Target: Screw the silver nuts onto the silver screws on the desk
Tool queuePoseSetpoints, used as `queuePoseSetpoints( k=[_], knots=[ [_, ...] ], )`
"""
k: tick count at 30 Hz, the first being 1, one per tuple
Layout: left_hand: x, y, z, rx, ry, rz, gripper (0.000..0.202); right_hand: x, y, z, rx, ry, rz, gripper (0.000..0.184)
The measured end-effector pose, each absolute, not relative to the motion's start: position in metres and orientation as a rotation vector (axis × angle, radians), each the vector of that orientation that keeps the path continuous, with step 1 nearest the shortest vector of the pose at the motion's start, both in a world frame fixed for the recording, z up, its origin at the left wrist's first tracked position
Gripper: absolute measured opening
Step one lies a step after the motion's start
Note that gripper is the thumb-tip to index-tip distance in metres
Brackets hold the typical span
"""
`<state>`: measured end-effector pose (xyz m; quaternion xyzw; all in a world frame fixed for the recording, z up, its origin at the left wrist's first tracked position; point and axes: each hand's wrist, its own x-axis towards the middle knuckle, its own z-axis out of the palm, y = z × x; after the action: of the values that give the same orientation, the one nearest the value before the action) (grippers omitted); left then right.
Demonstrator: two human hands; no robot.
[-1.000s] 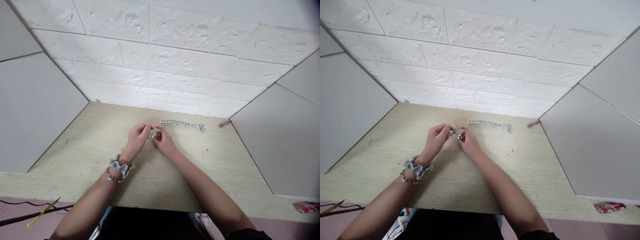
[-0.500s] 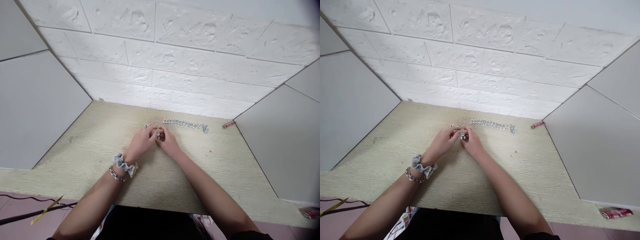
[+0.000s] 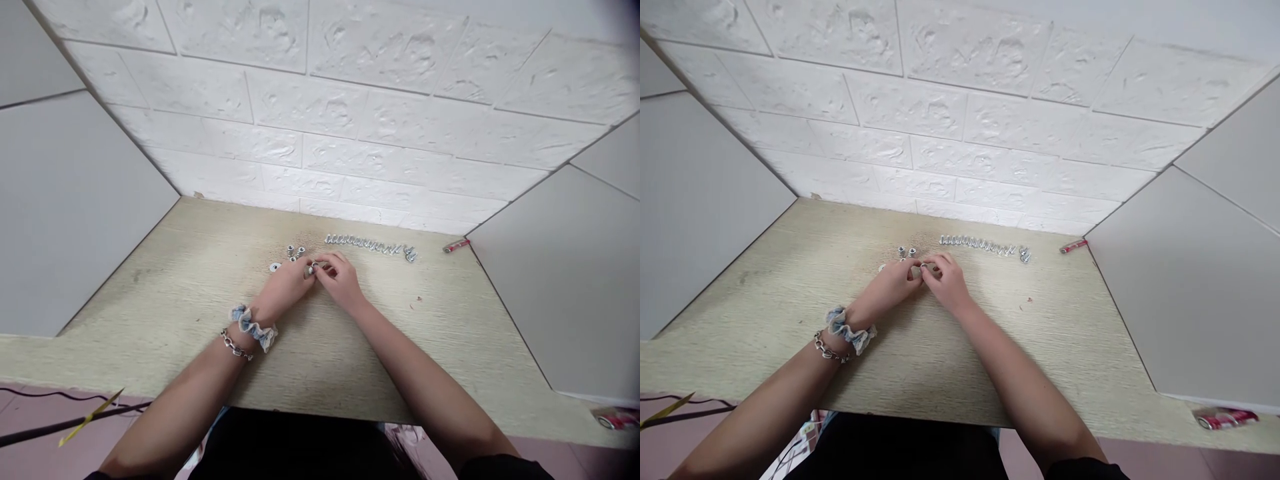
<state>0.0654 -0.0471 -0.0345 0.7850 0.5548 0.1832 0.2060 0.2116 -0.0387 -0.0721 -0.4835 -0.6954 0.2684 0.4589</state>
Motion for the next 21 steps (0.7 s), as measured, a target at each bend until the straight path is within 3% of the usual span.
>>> queuePoseSetpoints(
  k=[21],
  knots=[
    [0.074,-0.036,-0.051,2.060,1.512,0.630,0.029,0.215,-0.033,-0.069,-1.213,-1.822,0.694,0.019]
  ],
)
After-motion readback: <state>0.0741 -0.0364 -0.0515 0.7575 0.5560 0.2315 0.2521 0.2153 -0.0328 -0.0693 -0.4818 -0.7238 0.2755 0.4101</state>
